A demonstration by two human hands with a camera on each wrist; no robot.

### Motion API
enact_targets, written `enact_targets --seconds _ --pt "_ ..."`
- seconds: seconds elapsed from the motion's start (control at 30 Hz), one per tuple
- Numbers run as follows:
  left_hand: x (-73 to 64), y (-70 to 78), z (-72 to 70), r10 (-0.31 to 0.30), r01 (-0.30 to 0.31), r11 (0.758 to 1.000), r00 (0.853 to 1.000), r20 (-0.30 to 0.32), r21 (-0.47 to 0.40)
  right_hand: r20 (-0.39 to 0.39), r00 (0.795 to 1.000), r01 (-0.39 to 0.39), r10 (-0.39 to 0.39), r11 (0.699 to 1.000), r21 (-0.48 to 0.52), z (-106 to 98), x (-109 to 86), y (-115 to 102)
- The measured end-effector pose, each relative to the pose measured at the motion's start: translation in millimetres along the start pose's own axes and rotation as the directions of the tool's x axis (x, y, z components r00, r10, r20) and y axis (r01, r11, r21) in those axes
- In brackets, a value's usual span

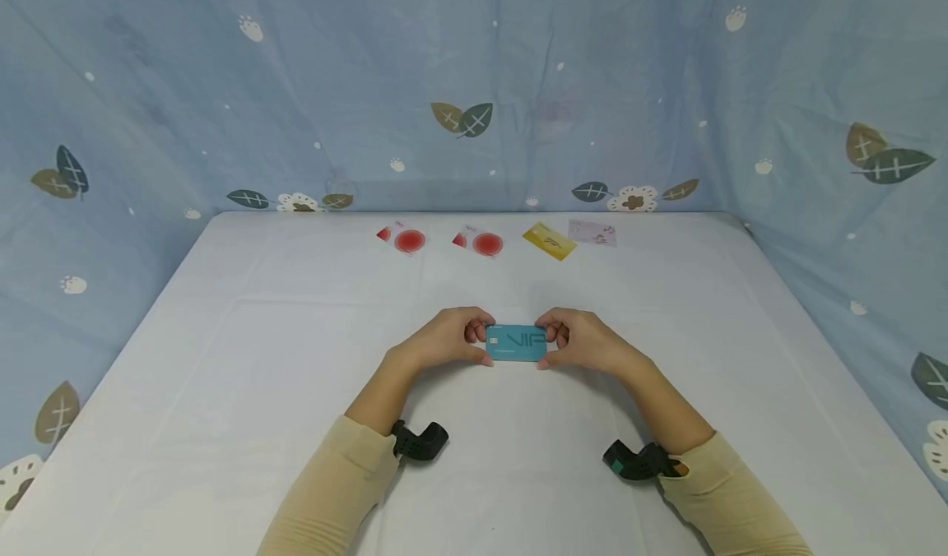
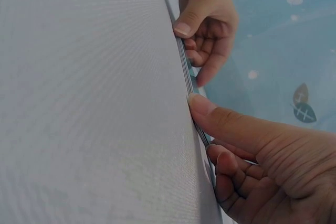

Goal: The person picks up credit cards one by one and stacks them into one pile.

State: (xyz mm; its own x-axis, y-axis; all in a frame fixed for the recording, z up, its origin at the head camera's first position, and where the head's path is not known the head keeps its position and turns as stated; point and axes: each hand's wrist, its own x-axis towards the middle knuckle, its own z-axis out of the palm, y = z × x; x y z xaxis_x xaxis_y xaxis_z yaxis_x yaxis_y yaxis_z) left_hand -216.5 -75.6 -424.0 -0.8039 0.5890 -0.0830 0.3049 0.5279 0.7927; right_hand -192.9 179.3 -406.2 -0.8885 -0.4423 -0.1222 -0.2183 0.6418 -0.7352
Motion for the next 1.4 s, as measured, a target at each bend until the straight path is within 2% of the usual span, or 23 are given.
enact_targets --seconds 0.5,0.77,0.97,1.03,1.17,1.4 --pt "-1.9 1.6 -1.4 -0.014 0.014 0.999 1.000 -0.004 -0.030 0.004 1.000 0.004 -0.004 1.000 0.009 -1.6 -0.5 1.0" --pt "-2.4 -0.5 -5.0 -0.032 0.033 0.995 0.999 0.007 -0.095 0.013 1.000 -0.001 -0.001 0.994 0.110 -5.5 -1.7 4.4" --pt "-1.4 -11.9 -7.4 -0.051 0.041 0.963 0.998 -0.032 -0.268 -0.003 1.000 0.010 -0.010 0.991 0.133 -6.9 -1.5 6.9" --pt "-0.8 -13.4 -8.4 -0.046 0.033 0.955 0.998 -0.039 -0.296 -0.014 1.000 0.017 -0.015 0.991 0.136 -7.7 -1.5 7.2" --pt "0.3 -12.2 -11.3 -0.036 0.015 0.955 0.997 -0.065 -0.296 -0.033 0.999 0.037 -0.032 0.990 0.134 -10.5 -0.5 7.9" --pt "-1.0 -12.8 -22.3 -0.079 0.030 0.959 0.984 -0.163 -0.283 -0.080 0.995 0.060 -0.052 0.992 0.113 -14.7 7.9 2.9"
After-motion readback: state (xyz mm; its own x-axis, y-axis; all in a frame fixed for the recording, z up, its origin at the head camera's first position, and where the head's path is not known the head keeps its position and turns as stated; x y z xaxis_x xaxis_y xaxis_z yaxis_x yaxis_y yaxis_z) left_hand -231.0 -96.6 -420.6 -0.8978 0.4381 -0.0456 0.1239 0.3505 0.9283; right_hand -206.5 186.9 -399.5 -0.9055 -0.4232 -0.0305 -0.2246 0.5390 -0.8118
